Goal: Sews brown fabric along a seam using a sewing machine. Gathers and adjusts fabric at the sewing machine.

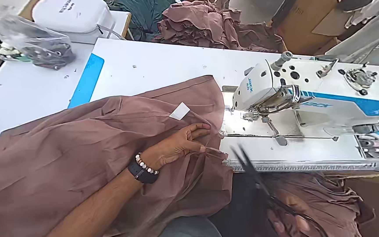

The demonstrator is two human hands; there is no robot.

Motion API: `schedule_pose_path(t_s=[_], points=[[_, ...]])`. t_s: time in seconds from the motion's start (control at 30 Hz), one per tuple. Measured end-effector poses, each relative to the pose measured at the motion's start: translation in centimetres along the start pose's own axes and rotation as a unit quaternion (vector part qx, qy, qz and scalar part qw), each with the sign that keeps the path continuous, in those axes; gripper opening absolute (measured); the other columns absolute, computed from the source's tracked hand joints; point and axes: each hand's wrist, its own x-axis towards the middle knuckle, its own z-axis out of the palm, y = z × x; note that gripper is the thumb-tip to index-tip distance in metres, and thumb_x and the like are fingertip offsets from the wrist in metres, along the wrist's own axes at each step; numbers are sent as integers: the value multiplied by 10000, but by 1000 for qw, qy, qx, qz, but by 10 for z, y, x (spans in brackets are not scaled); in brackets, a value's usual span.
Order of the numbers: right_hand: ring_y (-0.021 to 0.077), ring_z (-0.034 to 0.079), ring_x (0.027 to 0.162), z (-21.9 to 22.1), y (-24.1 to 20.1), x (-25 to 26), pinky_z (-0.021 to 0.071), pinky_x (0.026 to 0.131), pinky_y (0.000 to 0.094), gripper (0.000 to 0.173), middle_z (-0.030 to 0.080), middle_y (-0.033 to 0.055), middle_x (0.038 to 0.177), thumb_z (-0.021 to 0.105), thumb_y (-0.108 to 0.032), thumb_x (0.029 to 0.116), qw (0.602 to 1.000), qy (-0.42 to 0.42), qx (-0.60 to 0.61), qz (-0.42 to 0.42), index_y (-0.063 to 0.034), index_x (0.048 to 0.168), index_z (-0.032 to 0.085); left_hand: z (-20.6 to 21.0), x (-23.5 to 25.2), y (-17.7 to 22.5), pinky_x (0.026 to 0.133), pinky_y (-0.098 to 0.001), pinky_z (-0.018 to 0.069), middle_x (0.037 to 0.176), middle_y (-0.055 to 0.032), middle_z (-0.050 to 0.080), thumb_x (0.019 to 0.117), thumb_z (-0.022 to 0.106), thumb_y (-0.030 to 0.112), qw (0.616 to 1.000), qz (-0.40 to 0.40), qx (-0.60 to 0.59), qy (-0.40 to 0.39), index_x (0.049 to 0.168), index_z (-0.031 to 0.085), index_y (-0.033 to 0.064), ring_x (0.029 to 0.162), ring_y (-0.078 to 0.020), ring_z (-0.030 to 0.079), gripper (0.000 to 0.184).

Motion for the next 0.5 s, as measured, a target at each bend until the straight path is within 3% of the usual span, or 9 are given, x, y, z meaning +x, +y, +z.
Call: schedule_pose_path(t_s=[0.1, 0.17, 0.27, 0.33, 0.4, 0.47, 0.5], points=[[75, 606, 516, 3, -4, 23, 504, 420, 204, 202, 652, 35, 760, 719, -298, 972, 995, -9, -18, 100, -118, 928, 639, -3, 0, 0, 859, -322, 605, 1433, -77, 578, 866, 691, -101, 999, 3, -14, -38, 1437, 459, 137, 1061, -162, 695, 660], [87, 613, 523, -4, -4, 37, 515, 431, 211, 193, 644, 47, 770, 711, -264, 981, 993, -22, -20, 117, -101, 937, 616, -4, 0, -1, 838, -314, 608, 1427, -72, 583, 860, 691, -106, 999, 7, -16, -44, 1424, 471, 140, 1054, -158, 697, 653], [88, 621, 543, -7, -2, 60, 526, 446, 212, 184, 632, 41, 798, 713, -225, 981, 989, -63, -23, 130, -115, 971, 566, -5, 0, -1, 885, -372, 611, 1439, -78, 561, 865, 694, -99, 998, 16, -21, -62, 1422, 470, 125, 1112, -195, 682, 641], [84, 602, 522, -3, -2, 71, 523, 436, 219, 212, 615, 37, 786, 729, -212, 970, 985, -83, -62, 141, -120, 984, 538, -2, -2, 2, 826, -344, 619, 1477, -64, 539, 864, 687, -106, 999, 12, 2, -49, 1474, 436, 154, 1031, -181, 702, 709], [73, 594, 523, 3, -9, 66, 529, 435, 223, 214, 612, 19, 795, 740, -238, 962, 979, -88, -111, 146, -144, 992, 550, 10, -7, -1, 774, -318, 631, 1571, -36, 465, 856, 705, -96, 992, 21, 117, -41, 1597, 319, 198, 974, -162, 721, 885], [43, 596, 535, 8, -27, 42, 524, 432, 203, 182, 643, -22, 806, 755, -276, 945, 981, -52, -143, 122, -197, 1016, 606, 33, -26, -23, 944, -339, 619, 1526, -38, 517, 856, 777, 40, 953, 63, 287, -73, 1592, 341, 160, 1153, -141, 686, 864], [27, 599, 545, 8, -37, 28, 517, 439, 192, 165, 660, -45, 813, 759, -297, 939, 982, -11, -163, 95, -234, 1018, 627, 46, -38, -36, 1090, -362, 525, 1537, -41, 517, 868, 789, 154, 921, 92, 358, -126, 1568, 397, 130, 1311, -143, 591, 803]])
